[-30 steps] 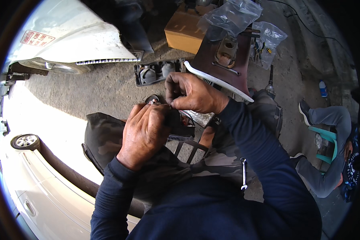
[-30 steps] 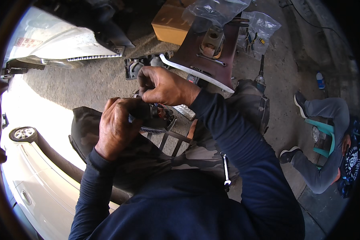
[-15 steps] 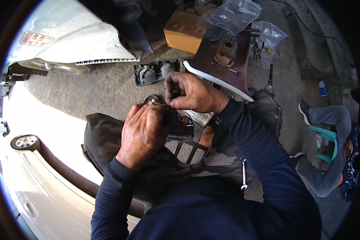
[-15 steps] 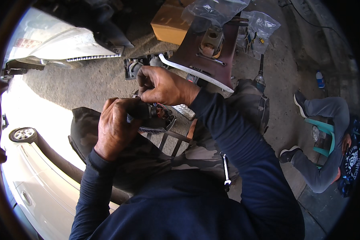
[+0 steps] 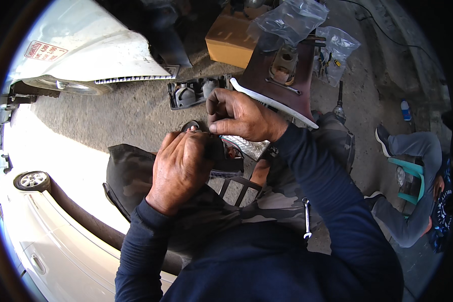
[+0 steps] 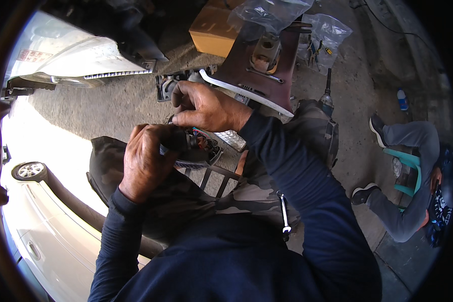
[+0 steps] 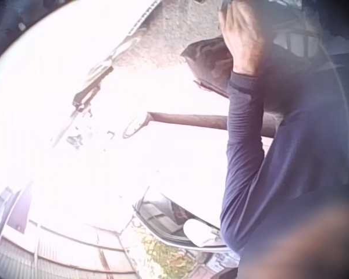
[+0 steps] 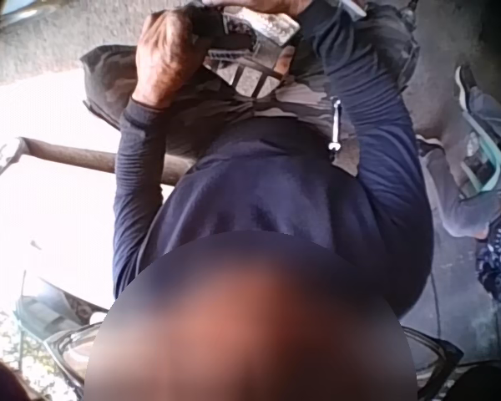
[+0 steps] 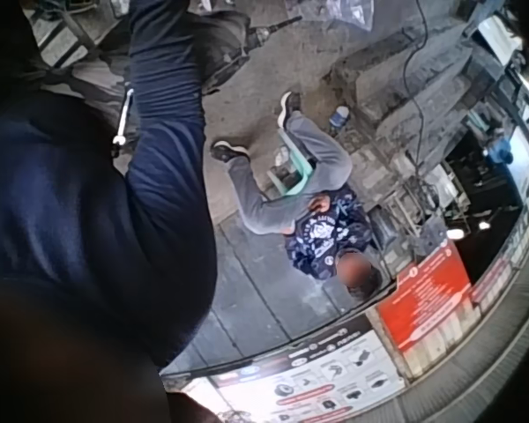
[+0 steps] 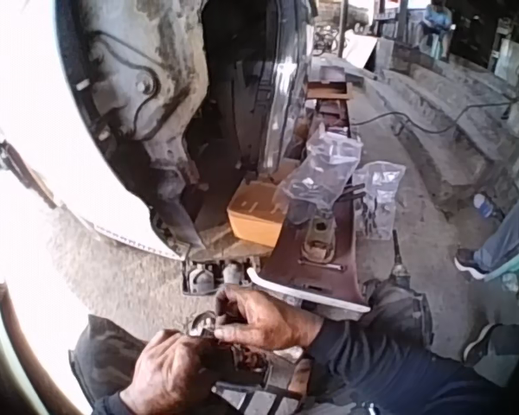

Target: The person removes the old headlight assembly from a white truck using a wrench and impact driver, then installs a new headlight by connecting wires and securing the unit. The person handles the headlight, bulb, and wiring throughout the process.

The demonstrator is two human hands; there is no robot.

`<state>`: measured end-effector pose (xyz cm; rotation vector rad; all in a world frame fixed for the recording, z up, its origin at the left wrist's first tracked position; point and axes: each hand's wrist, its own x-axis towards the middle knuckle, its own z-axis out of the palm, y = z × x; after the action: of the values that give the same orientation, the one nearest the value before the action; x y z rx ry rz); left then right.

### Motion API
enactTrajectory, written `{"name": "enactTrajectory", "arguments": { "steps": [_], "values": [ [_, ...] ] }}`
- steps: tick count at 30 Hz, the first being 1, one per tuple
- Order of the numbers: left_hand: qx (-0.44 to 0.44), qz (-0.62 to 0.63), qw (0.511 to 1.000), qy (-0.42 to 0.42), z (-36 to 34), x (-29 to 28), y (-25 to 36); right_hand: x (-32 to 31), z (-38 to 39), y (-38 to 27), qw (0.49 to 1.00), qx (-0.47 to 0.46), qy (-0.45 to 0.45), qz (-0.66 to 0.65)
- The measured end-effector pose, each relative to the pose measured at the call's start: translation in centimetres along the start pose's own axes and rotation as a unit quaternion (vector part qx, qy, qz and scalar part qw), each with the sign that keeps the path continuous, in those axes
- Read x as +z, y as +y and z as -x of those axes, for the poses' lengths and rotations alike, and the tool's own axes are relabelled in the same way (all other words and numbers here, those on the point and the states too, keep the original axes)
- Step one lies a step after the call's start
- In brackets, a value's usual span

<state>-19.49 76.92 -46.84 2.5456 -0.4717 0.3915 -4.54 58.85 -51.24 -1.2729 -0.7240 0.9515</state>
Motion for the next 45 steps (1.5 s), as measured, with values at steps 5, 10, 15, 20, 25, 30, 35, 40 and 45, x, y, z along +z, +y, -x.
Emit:
{"name": "enactTrajectory", "arguments": {
  "steps": [5,10,15,20,25,30,35,40,45],
  "values": [
    [-0.010,-0.034,0.999,0.011,-0.6,-0.1,0.2,-0.6,3.1,-5.8,0.982,-0.046,0.145,0.112],
    [-0.011,-0.058,0.998,0.006,-0.5,-0.4,0.7,1.6,16.6,-15.2,0.874,0.209,0.070,0.433],
    [-0.017,-0.043,0.999,0.009,0.2,-1.6,1.4,10.2,25.6,-10.9,0.711,0.450,0.008,0.540],
    [-0.052,0.000,0.998,-0.019,0.7,-2.3,2.3,15.3,29.2,-4.1,0.710,0.347,0.265,0.553],
    [-0.123,0.090,0.986,-0.071,1.1,-2.2,2.9,15.0,30.1,-4.1,0.735,0.282,0.294,0.542],
    [-0.117,0.153,0.979,-0.069,1.8,-2.2,3.2,13.0,26.8,-9.3,0.810,0.311,0.330,0.372],
    [-0.100,0.149,0.979,-0.099,2.0,-1.8,3.4,12.2,19.9,-14.9,0.824,0.214,0.278,0.446],
    [-0.046,0.149,0.985,-0.079,2.3,-1.3,3.0,11.6,14.0,-15.1,0.854,0.127,0.208,0.460],
    [-0.056,0.140,0.986,-0.072,2.4,-1.0,2.6,10.5,11.2,-14.2,0.771,0.114,0.107,0.617]
  ]
}}
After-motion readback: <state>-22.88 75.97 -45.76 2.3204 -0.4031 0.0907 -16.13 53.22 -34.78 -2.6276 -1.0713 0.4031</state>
